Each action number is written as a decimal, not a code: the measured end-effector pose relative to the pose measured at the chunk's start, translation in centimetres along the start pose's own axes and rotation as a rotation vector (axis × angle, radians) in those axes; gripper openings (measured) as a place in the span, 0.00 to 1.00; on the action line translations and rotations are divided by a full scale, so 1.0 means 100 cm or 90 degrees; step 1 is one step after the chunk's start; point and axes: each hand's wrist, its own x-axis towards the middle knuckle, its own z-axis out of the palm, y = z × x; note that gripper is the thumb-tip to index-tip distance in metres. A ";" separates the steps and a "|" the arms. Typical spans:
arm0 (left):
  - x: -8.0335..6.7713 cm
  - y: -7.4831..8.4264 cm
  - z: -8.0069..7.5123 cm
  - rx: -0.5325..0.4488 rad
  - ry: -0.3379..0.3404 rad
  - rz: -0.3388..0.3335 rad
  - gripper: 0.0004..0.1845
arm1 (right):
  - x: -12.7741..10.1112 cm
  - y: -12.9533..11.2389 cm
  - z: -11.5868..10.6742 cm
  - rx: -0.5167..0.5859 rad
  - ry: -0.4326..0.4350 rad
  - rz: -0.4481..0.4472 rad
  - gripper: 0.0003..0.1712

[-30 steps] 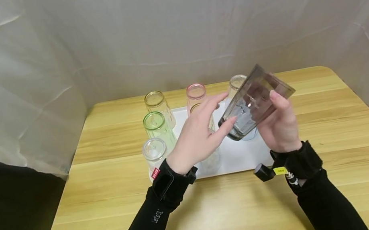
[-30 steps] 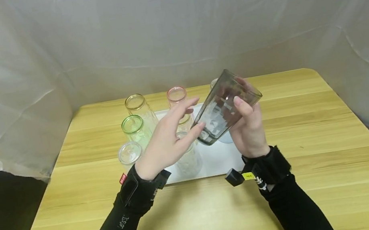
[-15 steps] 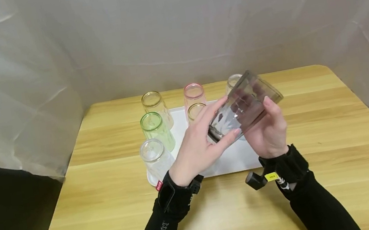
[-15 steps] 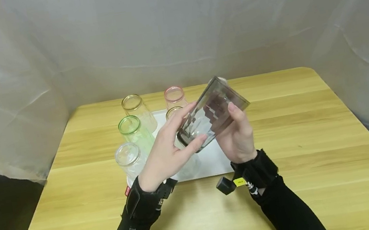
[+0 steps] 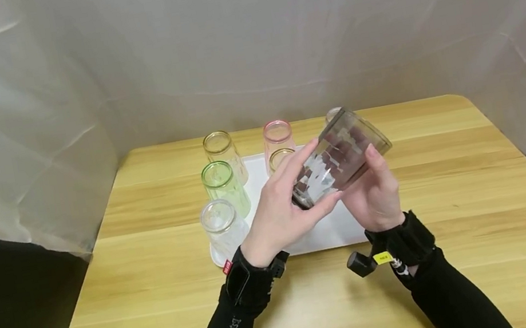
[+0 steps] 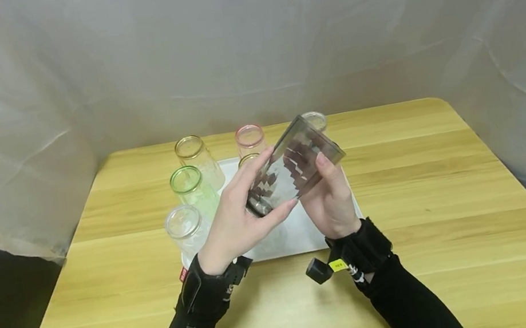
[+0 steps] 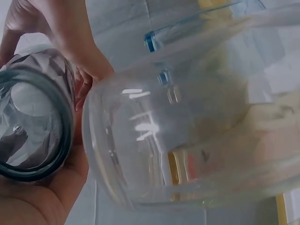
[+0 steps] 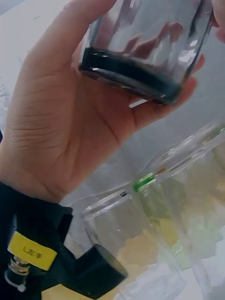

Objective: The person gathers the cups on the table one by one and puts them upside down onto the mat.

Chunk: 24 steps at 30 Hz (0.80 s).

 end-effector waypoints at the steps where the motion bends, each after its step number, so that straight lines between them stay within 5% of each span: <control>1: 0.000 0.000 0.000 0.004 0.000 0.003 0.43 | 0.000 -0.001 -0.001 -0.011 0.003 0.003 0.38; 9: -0.002 0.002 -0.003 0.055 0.002 0.001 0.43 | 0.001 -0.006 -0.007 -0.098 0.007 0.012 0.41; 16: -0.004 0.003 -0.012 0.089 0.004 0.016 0.41 | -0.001 -0.016 -0.015 -0.213 0.011 -0.051 0.35; 20: -0.002 0.006 -0.020 0.122 -0.011 0.018 0.39 | -0.007 -0.024 -0.022 -0.345 0.029 -0.131 0.30; 24: 0.002 0.008 -0.027 0.155 -0.040 0.011 0.38 | -0.006 -0.031 -0.032 -0.544 0.002 -0.228 0.37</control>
